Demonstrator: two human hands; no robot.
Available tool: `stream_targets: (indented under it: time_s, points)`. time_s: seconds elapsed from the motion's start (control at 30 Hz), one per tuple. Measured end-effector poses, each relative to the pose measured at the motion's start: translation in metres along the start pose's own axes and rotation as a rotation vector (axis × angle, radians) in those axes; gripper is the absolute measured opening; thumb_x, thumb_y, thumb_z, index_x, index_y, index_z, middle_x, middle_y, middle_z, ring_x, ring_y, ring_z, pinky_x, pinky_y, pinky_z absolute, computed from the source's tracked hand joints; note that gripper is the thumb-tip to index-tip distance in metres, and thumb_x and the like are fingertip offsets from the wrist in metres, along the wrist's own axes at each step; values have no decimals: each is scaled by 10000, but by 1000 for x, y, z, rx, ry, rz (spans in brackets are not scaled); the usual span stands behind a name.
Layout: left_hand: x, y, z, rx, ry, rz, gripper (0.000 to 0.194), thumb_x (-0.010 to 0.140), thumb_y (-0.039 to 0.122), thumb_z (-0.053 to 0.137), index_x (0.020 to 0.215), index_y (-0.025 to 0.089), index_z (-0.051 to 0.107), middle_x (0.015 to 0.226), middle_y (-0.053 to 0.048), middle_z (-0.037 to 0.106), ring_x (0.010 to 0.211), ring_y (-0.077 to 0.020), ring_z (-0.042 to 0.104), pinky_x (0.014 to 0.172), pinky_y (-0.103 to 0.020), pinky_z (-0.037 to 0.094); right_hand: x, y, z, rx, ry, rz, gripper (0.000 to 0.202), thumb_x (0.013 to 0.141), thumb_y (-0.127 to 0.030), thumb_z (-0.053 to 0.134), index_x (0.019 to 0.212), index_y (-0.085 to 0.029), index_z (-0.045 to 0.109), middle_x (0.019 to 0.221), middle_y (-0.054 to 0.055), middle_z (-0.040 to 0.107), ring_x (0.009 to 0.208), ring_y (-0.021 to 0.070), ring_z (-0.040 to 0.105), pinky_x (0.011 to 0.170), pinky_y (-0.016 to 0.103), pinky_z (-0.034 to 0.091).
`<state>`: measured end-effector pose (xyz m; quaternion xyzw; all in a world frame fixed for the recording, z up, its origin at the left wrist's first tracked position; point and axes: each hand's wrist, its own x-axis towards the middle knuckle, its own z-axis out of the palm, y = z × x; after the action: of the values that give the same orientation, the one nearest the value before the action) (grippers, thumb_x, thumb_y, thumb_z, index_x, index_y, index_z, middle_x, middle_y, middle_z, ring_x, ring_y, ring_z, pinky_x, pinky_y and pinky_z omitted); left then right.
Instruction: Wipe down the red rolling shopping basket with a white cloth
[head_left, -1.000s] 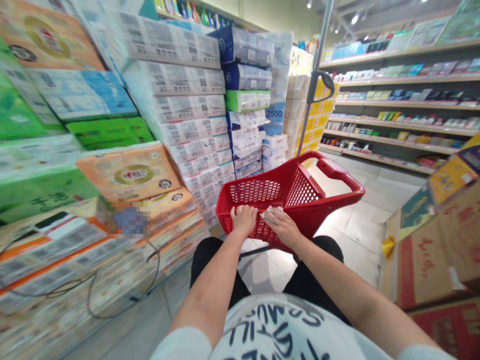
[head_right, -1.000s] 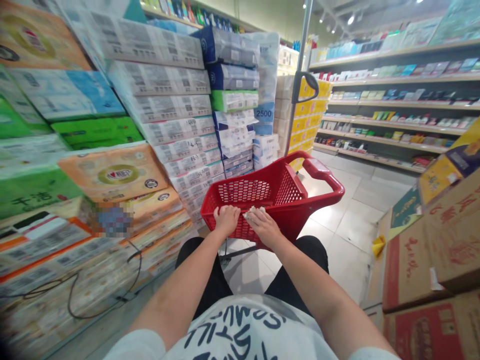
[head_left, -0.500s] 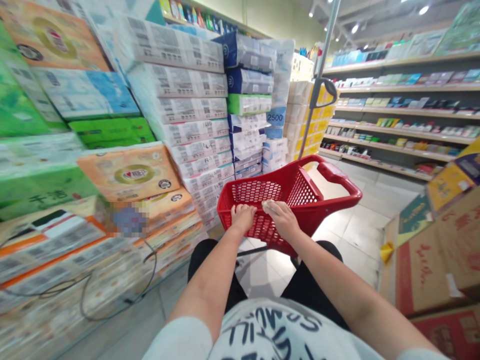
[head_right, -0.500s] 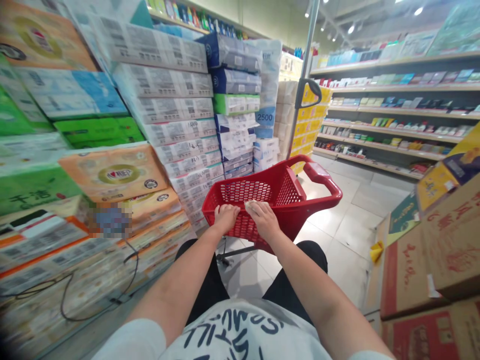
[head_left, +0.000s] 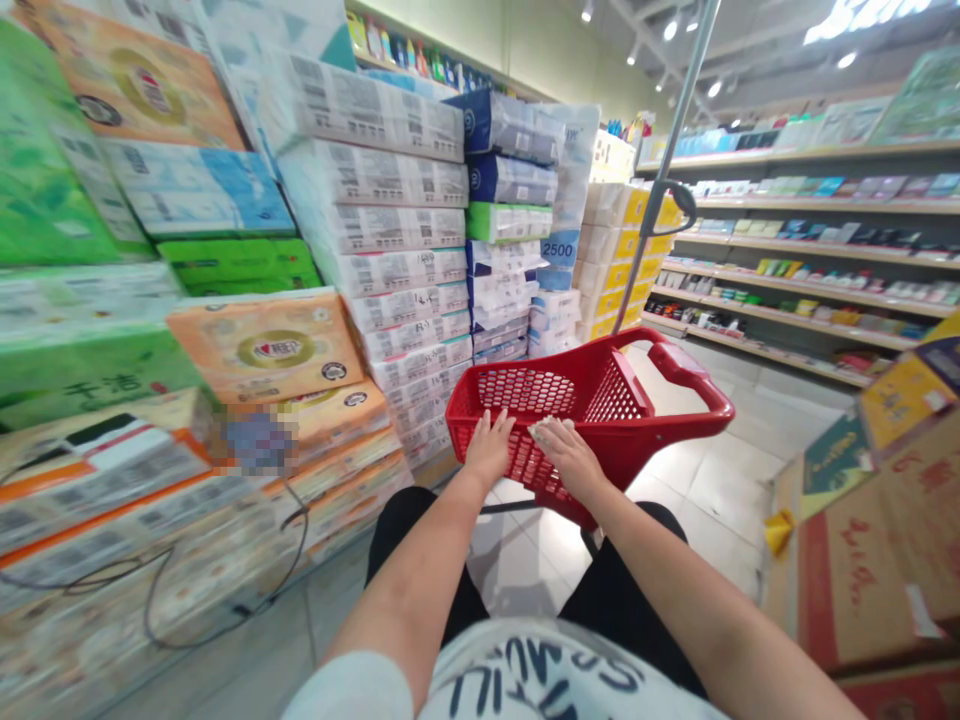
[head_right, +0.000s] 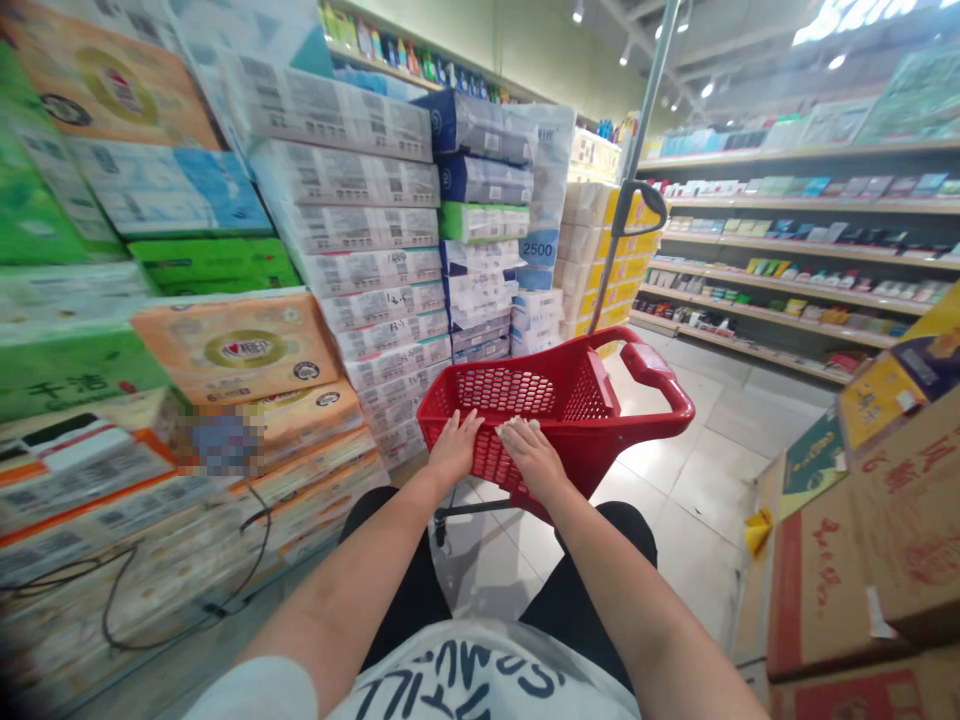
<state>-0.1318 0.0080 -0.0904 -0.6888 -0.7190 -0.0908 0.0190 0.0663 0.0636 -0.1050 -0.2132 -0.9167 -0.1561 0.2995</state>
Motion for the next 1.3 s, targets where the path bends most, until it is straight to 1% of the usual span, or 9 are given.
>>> stream_targets:
  time_s: [0.1,0.2,0.37,0.47,0.57,0.7,0.93,1.1,1.3]
  points:
    - [-2,12,0,70,34,-21,581,878,68,308,1458,98,337,1558,-91,260,1464,-256,99,1208,-419,112,2,2,-4,-3,12,37,479,932,-106,406,1387,-236,481,1382,51,537,1348,207,375,1126,434,313]
    - [-6,20,3,84,43,-38,600,876,66,294,1476,59,280,1559,-133,238,1458,-241,139,1199,-396,149,6,6,-10,-3,34,75,483,929,-89,392,1387,-210,484,1411,57,508,1358,202,361,1123,407,320]
    - [-5,19,-1,63,-1,16,728,840,85,425,1516,230,197,1573,-105,209,1451,-275,167,1177,-423,183,-1,4,-10,-24,-41,19,480,908,-71,405,1345,-223,534,1331,45,584,1282,214,450,1087,417,363]
    - [0,18,-7,52,-73,3,734,833,104,463,1506,283,230,1576,-83,209,1448,-288,176,1177,-447,170,-1,4,-10,-39,-8,57,484,904,-77,417,1358,-209,522,1353,67,563,1293,224,432,1081,413,366]
    - [1,23,-10,24,-66,-28,707,835,117,460,1494,281,266,1586,-62,178,1460,-278,122,1184,-467,134,-1,4,-10,-42,0,68,491,908,-92,424,1379,-208,497,1370,72,546,1299,234,418,1082,435,362]
    - [-4,31,-8,-27,-33,-22,676,858,101,384,1504,227,235,1594,-37,145,1468,-232,85,1192,-450,132,-4,4,-7,-32,-46,48,433,909,-123,457,1319,-213,564,1317,68,590,1176,230,510,1010,392,430]
    - [-3,34,-13,-43,-83,-13,637,881,116,344,1504,180,233,1578,-54,211,1456,-250,151,1186,-438,169,5,10,-13,13,83,91,441,924,-93,408,1325,-208,552,1353,51,562,1284,216,424,1066,384,344]
    - [-1,32,-15,-44,-102,-16,625,886,129,348,1499,185,243,1574,-51,222,1451,-252,170,1185,-439,167,5,9,-18,4,6,49,415,913,-78,414,1256,-210,607,1252,41,632,1240,206,454,1056,376,326]
    - [-1,32,-15,-47,-91,-14,648,869,130,381,1499,193,244,1572,-60,226,1452,-263,166,1179,-453,183,4,10,-25,-77,-20,160,482,872,-82,450,1327,-207,549,1331,72,571,1202,238,451,984,363,362]
